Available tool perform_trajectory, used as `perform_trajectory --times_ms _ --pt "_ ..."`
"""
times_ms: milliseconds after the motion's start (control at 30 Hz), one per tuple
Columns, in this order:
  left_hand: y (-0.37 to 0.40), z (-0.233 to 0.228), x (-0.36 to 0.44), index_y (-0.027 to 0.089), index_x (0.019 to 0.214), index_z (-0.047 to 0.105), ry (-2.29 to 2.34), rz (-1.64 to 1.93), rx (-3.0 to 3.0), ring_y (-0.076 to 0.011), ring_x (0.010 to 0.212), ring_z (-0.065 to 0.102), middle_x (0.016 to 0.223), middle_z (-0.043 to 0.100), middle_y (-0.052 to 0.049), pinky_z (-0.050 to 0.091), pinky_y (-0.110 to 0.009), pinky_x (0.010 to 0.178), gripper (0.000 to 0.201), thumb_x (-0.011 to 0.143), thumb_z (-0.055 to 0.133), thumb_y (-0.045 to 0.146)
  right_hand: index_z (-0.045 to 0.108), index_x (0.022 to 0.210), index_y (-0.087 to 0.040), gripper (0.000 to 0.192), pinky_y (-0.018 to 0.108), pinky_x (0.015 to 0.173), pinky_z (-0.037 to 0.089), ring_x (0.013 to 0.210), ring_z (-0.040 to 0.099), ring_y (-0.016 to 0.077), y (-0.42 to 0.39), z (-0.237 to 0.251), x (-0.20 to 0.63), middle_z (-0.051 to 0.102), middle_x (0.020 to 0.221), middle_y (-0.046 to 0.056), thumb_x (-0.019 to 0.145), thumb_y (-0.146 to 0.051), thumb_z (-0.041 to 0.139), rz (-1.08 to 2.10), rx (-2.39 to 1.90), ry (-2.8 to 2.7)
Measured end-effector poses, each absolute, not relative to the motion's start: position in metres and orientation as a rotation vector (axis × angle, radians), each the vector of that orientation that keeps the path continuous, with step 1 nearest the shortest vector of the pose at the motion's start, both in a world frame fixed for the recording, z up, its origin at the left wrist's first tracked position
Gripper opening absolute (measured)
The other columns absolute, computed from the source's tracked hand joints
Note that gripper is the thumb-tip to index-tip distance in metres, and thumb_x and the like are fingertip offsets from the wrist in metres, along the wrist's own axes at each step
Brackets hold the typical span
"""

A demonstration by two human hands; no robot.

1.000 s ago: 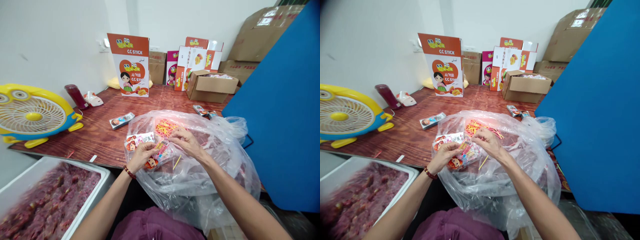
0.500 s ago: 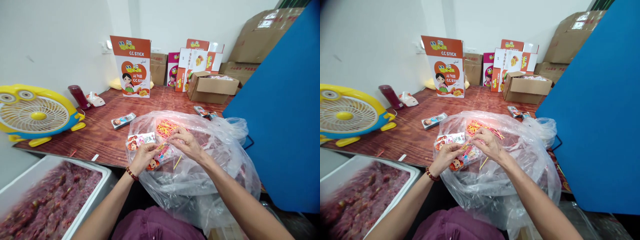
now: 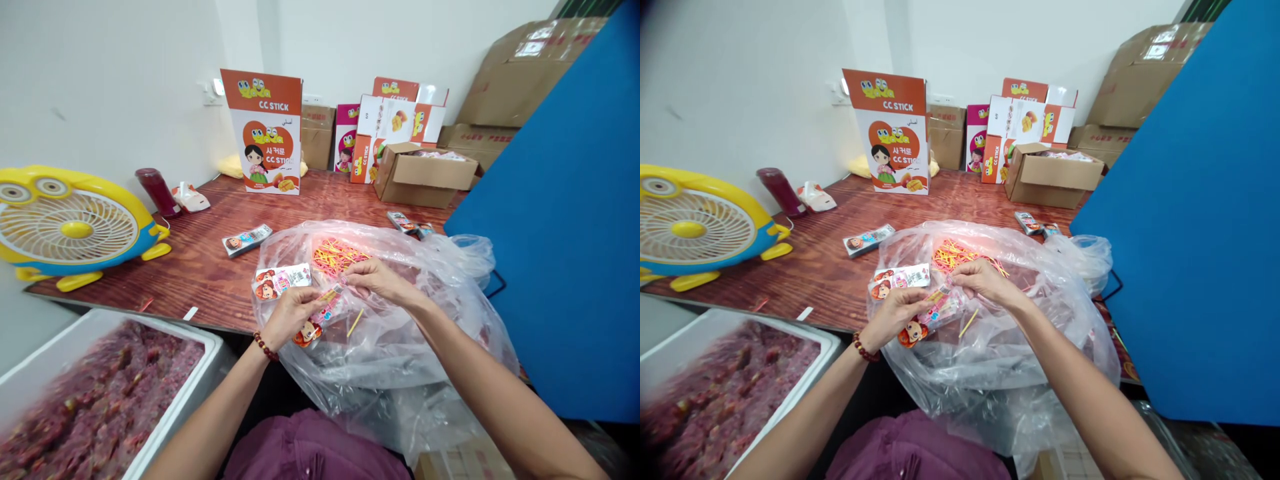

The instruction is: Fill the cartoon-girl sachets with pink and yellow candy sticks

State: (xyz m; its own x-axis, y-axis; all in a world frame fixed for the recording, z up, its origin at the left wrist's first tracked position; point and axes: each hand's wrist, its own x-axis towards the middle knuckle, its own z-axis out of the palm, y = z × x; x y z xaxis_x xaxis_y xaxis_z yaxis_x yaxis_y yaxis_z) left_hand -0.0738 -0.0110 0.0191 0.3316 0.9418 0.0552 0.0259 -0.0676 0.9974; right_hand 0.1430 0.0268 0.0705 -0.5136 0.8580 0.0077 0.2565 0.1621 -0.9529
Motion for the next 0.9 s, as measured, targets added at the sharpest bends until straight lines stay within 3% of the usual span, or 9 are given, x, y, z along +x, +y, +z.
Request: perform_trajectory --times_ms 133,333,467,733,900 --pt "-0.011 0.018 -0.074 0.014 0.078 0.075 0.996 0.967 1.456 -0.0133 0.061 0.055 0.066 0.067 -0.001 0.04 -0.024 0.06 0.019 0.074 0.07 0.031 0.074 0.077 -0.015 0.023 0.022 0.045 0.026 0.043 0.038 0.0068 0.027 0.072 0.142 0.05 0.046 -0.005 0.076 -0.038 0.069 1.363 -1.035 -1.907" --pt "-0.01 0.018 -0.078 0.013 0.081 0.076 1.006 0.941 1.531 -0.0137 0.063 0.057 0.069 0.069 -0.001 0.042 -0.024 0.062 0.02 0.077 0.067 0.031 0.074 0.073 -0.017 0.017 0.024 0.059 0.04 0.061 0.055 0.0119 0.023 0.061 0.135 0.067 0.066 0.0 0.078 -0.031 0.065 1.082 -1.03 -1.937" --pt "-0.009 0.018 -0.079 0.013 0.082 0.074 0.943 0.953 1.389 -0.013 0.065 0.059 0.074 0.07 -0.002 0.044 -0.023 0.063 0.02 0.073 0.072 0.031 0.074 0.076 -0.018 0.015 0.025 0.06 0.042 0.062 0.057 0.0132 0.021 0.055 0.127 0.068 0.068 0.0 0.078 -0.031 0.065 0.976 -1.016 -1.831" --pt "-0.01 0.009 -0.098 0.014 0.08 0.07 0.859 1.043 1.063 -0.0096 0.062 0.058 0.073 0.067 0.0 0.047 -0.021 0.062 0.025 0.066 0.082 0.031 0.054 0.077 -0.021 0.017 0.026 0.061 0.048 0.054 0.06 0.011 0.031 0.07 0.141 0.065 0.073 -0.002 0.078 -0.035 0.064 1.119 -0.822 -1.188" --pt "-0.001 0.014 -0.121 0.014 0.08 0.068 0.95 1.07 1.054 -0.0094 0.061 0.057 0.073 0.065 0.001 0.046 -0.021 0.061 0.028 0.064 0.082 0.032 0.049 0.08 -0.021 0.017 0.024 0.058 0.042 0.057 0.055 0.0123 0.022 0.038 0.167 0.054 0.063 -0.004 0.09 -0.035 0.051 0.992 -1.106 -1.71"
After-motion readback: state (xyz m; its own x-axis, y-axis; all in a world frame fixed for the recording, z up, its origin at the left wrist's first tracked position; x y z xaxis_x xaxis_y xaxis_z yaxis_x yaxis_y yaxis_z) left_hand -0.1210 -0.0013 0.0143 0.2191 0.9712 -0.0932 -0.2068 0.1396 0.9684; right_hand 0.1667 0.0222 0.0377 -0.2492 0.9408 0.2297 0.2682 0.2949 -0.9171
